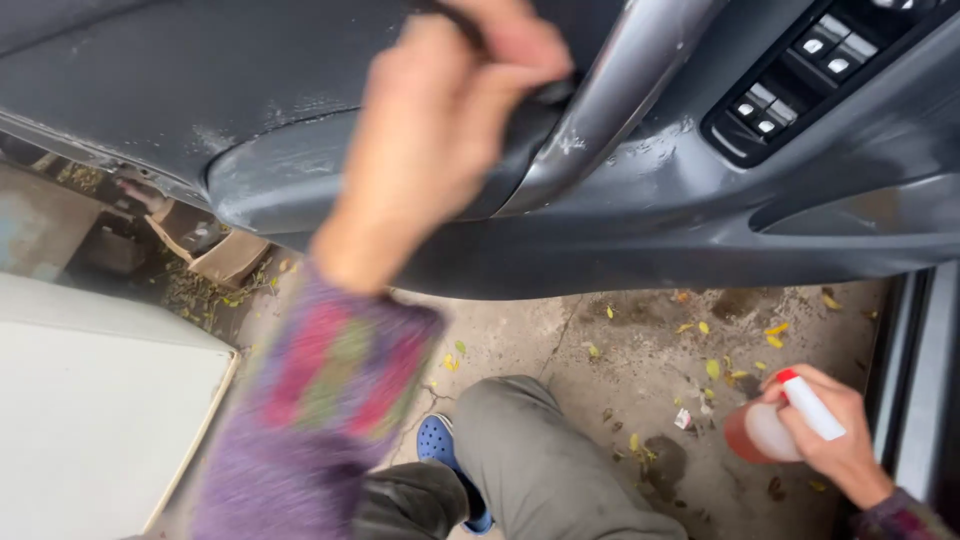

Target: Cleaning the interior door panel of a car using a detailing brush and spray solution.

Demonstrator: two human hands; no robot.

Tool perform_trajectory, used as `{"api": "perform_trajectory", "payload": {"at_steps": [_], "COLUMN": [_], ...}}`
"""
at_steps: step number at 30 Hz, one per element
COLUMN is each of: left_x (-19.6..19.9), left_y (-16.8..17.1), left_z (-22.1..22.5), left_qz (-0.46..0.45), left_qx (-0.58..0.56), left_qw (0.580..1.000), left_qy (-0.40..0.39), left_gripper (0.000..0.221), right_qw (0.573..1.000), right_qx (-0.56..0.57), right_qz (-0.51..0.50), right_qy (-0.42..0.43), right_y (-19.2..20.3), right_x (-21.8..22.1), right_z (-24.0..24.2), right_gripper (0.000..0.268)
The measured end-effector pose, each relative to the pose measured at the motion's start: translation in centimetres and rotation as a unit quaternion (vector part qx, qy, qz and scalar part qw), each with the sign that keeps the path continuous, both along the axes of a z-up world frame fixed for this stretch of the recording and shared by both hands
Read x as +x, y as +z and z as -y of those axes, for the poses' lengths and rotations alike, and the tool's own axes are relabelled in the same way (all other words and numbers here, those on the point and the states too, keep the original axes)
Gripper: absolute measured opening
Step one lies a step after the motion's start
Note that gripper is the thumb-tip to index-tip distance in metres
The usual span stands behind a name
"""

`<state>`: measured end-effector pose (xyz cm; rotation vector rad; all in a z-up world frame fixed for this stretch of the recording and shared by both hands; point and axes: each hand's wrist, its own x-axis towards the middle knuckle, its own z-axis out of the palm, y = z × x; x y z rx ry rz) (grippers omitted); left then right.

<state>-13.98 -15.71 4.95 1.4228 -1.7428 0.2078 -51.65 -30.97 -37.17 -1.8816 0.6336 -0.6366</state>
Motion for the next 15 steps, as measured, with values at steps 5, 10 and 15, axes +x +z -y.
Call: {"api": "perform_trajectory", "payload": {"at_steps": [5,10,15], "left_x": [2.6,-0.1,-1.4], "left_y": [3.0,2.4,-0.2], "left_z": [-6.2,-2.5,-3.2], "left_qz": [-0.084,-0.061,-0.029], "left_qx": [0.087,0.141,0.075], "left_qw": [0.985,0.988,0.997], "left_qy": [0.125,0.000,-0.018], "left_gripper": [0.016,0.020,0.025], "right_qw": [0.998,0.996,0.990], "right_qx": [-0.010,0.043,-0.030], "right_qz": [0.022,0.001,-0.061], "right_qy": [0.053,0.079,0.126], "right_y": [-3.3,-6.6,-5.6], "right_x": [0.5,0.8,1.0], "right_z": [1.7,2.2,2.3], "right_gripper": [0.013,0.014,0.013]}}
